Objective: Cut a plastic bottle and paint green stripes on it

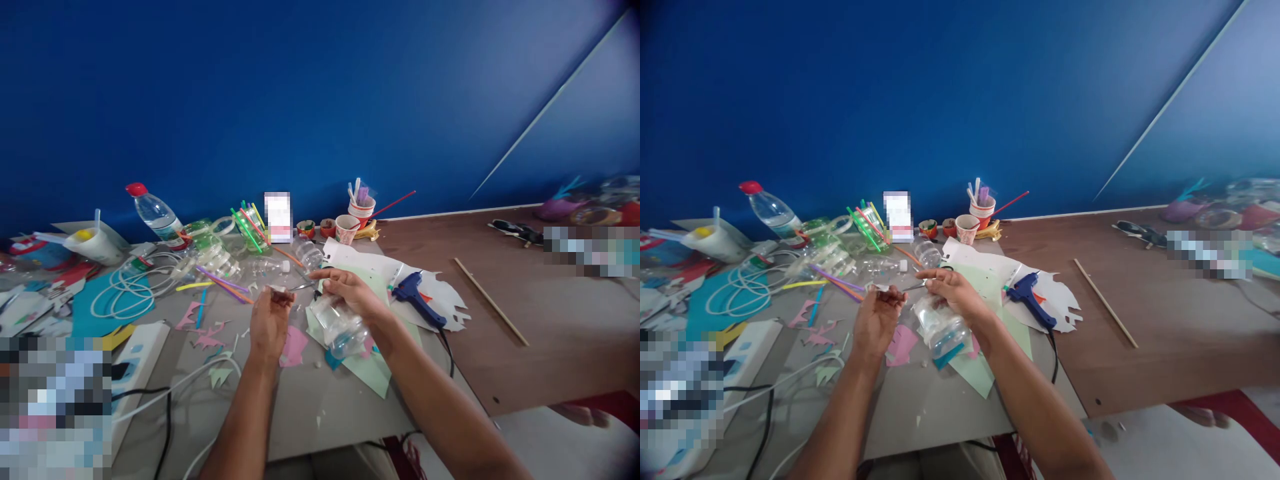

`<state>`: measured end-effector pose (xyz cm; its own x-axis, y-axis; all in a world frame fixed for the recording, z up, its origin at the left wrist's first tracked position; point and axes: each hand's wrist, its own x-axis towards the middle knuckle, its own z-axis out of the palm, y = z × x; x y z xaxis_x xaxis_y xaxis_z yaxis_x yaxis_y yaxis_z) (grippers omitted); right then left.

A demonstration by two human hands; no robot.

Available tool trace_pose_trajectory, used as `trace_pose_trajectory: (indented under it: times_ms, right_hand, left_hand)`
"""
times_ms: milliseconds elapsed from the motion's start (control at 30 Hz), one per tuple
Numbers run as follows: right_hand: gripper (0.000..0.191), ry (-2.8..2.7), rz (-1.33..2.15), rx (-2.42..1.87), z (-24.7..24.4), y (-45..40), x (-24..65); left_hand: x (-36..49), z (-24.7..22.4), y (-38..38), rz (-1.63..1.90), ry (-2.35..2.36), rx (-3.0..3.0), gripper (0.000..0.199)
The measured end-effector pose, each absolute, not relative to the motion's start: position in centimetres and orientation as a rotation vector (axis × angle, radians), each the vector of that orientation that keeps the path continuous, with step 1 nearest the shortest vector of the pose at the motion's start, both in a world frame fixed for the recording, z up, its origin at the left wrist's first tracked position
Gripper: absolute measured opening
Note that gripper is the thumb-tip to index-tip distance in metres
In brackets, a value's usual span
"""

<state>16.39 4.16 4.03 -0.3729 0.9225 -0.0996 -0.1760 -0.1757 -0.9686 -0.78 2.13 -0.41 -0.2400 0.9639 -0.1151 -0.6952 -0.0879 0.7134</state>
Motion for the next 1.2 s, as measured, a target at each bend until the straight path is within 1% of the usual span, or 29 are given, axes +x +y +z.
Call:
trace_pose_trajectory:
  times_ms: [33,100,200,233,333,400,567,700,867,1033,1200]
  right_hand:
    - [0.036,-1.194,1.690,-0.942,4.0,4.2,16.4]
    - [0.033,-1.131,1.712,-0.914,3.7,4.4,16.3]
    - [0.033,-1.074,1.736,-0.861,3.3,4.8,16.3]
    - [0.033,-1.054,1.743,-0.845,3.2,4.9,16.3]
    - [0.029,-0.963,1.766,-0.799,3.0,5.0,16.4]
    - [0.027,-0.864,1.787,-0.758,3.0,4.9,16.4]
    - [0.026,-0.602,1.839,-0.679,3.6,4.3,16.5]
    - [0.036,-0.568,1.839,-0.663,4.2,4.0,16.7]
    - [0.051,-0.689,1.745,-0.805,4.1,4.3,16.9]
    - [0.059,-0.728,1.722,-0.845,4.0,4.5,16.9]
    - [0.056,-0.567,1.797,-0.769,4.5,4.2,16.8]
  left_hand:
    - [-0.7,-0.5,2.1,1.663,0.829,0.477,0.028]
    - [-0.6,-0.4,2.1,1.684,0.908,0.501,0.022]
    - [-0.7,-0.3,2.0,1.707,0.962,0.505,0.041]
    - [-0.8,-0.2,2.0,1.705,0.963,0.516,0.040]
    - [-0.9,-0.5,2.0,1.703,0.984,0.578,0.018]
    - [-0.9,-0.8,2.0,1.707,1.042,0.629,0.011]
    - [-1.1,-1.5,2.1,1.731,1.264,0.787,0.018]
    - [-1.2,-1.3,2.0,1.707,1.416,0.890,0.013]
    - [-1.2,-1.0,2.0,1.729,1.377,0.854,0.007]
    - [-1.1,-0.7,1.9,1.772,1.345,0.872,0.021]
    - [-1.2,-0.8,1.8,1.754,1.352,0.963,0.031]
